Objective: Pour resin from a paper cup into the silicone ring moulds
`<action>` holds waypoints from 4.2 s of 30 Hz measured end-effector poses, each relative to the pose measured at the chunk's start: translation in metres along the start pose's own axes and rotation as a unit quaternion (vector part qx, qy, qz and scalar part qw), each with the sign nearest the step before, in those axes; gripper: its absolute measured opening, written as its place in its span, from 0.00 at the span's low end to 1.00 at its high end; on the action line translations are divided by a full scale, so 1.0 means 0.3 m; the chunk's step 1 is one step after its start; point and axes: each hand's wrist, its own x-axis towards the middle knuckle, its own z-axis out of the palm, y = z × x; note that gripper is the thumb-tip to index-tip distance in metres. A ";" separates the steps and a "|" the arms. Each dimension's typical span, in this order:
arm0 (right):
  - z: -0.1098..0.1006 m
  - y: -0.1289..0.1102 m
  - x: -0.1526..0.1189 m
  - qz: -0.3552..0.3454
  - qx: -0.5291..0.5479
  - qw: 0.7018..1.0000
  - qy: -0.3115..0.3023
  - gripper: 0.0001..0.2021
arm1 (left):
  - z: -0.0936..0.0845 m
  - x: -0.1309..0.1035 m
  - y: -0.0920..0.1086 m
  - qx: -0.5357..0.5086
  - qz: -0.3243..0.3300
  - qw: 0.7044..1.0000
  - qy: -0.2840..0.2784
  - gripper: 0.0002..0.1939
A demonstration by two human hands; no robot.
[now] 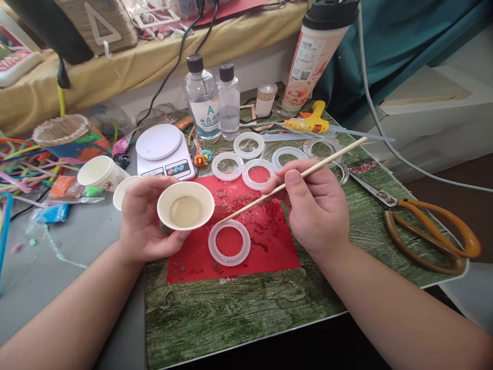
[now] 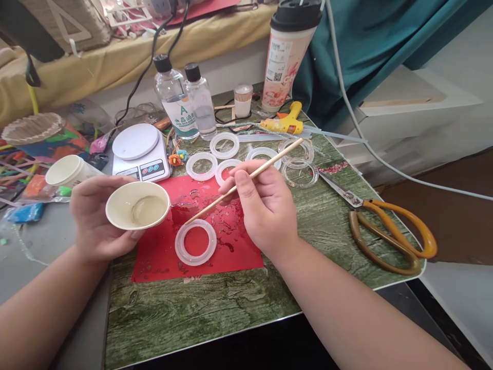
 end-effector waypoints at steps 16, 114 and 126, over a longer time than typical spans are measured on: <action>0.009 -0.031 -0.013 0.014 0.058 0.995 -0.074 0.06 | -0.006 0.017 -0.057 -0.038 0.068 0.997 0.002 0.46; -0.089 0.004 0.057 -0.038 -0.018 0.989 0.138 0.11 | -0.010 0.021 -0.062 -0.045 0.042 0.997 0.036 0.43; -0.096 0.000 0.055 0.027 0.039 0.984 0.174 0.07 | -0.014 0.031 -0.038 -0.052 0.069 0.995 0.044 0.49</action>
